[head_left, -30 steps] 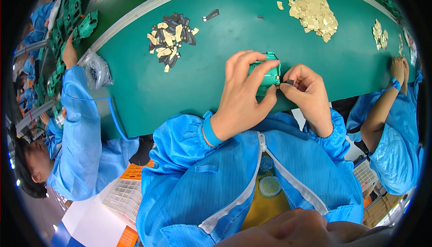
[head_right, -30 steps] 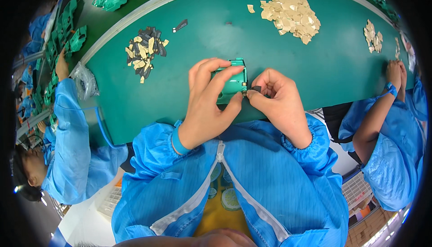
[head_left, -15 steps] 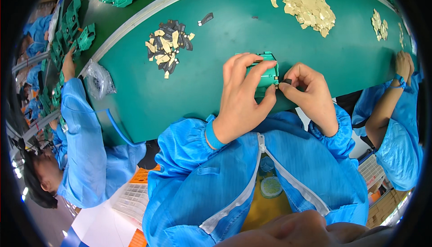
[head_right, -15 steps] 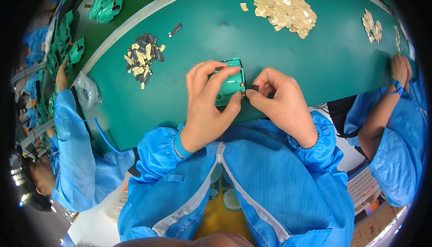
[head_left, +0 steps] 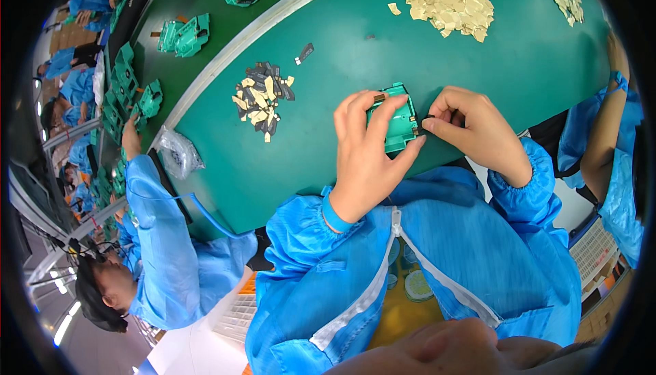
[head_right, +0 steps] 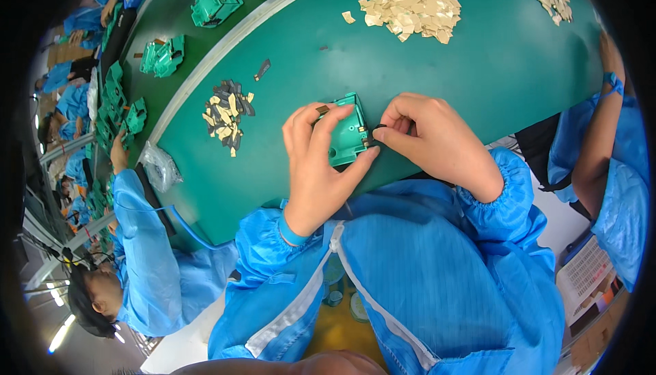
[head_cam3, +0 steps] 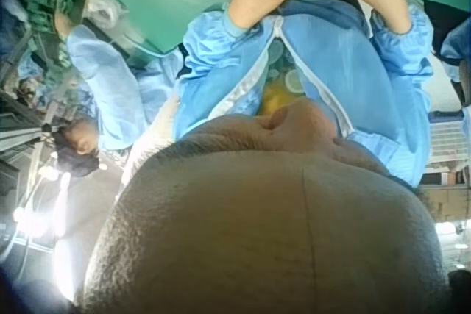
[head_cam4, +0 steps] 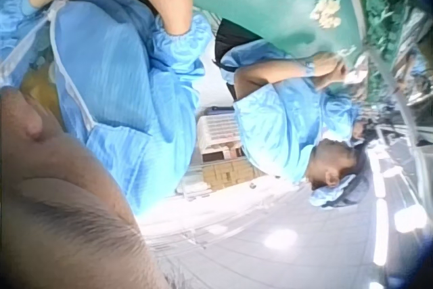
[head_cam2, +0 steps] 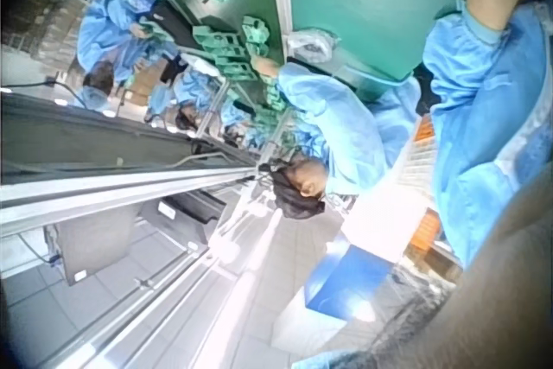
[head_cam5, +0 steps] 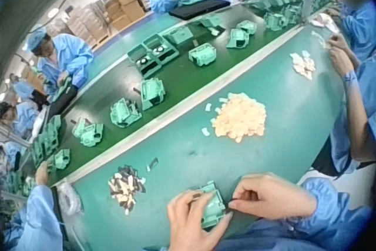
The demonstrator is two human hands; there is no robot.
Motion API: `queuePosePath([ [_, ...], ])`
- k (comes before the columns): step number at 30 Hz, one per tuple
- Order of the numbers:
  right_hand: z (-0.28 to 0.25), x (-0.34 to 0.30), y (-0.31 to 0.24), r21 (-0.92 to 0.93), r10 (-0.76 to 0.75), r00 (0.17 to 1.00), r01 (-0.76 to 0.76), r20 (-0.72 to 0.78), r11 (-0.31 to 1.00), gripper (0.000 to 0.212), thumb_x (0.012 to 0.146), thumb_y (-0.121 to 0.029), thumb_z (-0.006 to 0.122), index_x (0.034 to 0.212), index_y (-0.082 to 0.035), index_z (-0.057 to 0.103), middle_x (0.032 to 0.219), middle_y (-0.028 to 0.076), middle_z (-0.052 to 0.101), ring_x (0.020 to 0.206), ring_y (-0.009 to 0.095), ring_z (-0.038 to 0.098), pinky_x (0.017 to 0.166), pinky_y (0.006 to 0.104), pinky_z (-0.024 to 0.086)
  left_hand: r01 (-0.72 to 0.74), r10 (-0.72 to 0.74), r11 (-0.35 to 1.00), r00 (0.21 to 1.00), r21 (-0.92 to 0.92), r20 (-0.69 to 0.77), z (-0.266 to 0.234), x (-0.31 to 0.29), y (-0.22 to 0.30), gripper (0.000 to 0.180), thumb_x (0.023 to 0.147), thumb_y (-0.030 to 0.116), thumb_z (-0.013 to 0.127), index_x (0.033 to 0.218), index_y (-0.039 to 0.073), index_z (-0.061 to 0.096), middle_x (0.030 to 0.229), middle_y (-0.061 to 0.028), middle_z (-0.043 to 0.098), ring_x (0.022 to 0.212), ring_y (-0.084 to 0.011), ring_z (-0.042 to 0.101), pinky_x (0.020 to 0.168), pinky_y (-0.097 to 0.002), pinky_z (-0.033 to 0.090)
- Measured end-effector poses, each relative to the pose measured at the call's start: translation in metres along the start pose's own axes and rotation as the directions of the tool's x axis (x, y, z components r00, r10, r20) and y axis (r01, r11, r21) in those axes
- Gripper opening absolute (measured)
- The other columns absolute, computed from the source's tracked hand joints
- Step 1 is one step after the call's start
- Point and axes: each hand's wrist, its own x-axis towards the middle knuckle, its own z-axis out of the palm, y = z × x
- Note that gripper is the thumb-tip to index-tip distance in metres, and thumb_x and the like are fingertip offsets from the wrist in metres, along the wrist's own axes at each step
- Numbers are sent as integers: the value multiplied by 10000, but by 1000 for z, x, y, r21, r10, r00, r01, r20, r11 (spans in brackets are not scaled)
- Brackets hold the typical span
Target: The person assembles small green plastic housing components and metallic parts by hand on an electronics factory assembly line.
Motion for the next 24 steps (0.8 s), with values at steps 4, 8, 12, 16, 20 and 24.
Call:
queuePosePath([
  [4,0,-1,1,60,-68,997,66,31,996,179,916,-130,756,916,29,674,781,68,662,695,137,625,634,285,503,27,-27,1000,999,-2,34,-5,1,3,682,737,133,874,1354,66,592,1316,-150,491,1265,-351,460,1055,-447,424],
  [8,12,-4,11,373,-169,986,154,6,915,153,932,-107,745,938,31,678,806,57,693,731,122,644,677,273,521,64,-54,988,996,-144,70,-14,-5,2,713,741,111,862,1388,57,567,1317,-157,485,1265,-321,473,1063,-430,428],
  [12,11,-8,1,507,-57,979,-52,198,860,133,945,-96,738,947,24,682,847,58,717,775,99,653,701,263,525,89,-61,944,994,-318,95,-16,-10,-3,736,756,68,816,1433,42,528,1335,-157,480,1286,-307,485,1110,-423,404],
  [16,14,-13,-4,488,-47,984,-45,175,872,137,936,-95,742,929,28,683,843,68,715,770,105,656,692,273,526,47,3,949,987,-313,158,-27,-10,-5,720,775,51,787,1445,27,524,1458,-164,469,1412,-334,436,1178,-436,346],
  [20,15,-16,-8,421,-94,991,45,94,906,157,915,-98,742,903,45,678,818,100,704,749,148,674,676,297,533,128,-54,940,972,-315,230,-36,-12,-2,678,802,39,768,1440,31,539,1524,-159,457,1467,-320,398,1207,-456,311],
  [24,17,-17,-10,336,-144,988,117,58,935,178,888,-106,733,879,59,668,802,149,688,725,214,690,645,335,533,234,-154,916,955,-327,253,-43,-11,9,625,839,-17,721,1437,33,545,1521,-148,467,1420,-288,461,1183,-455,373],
])
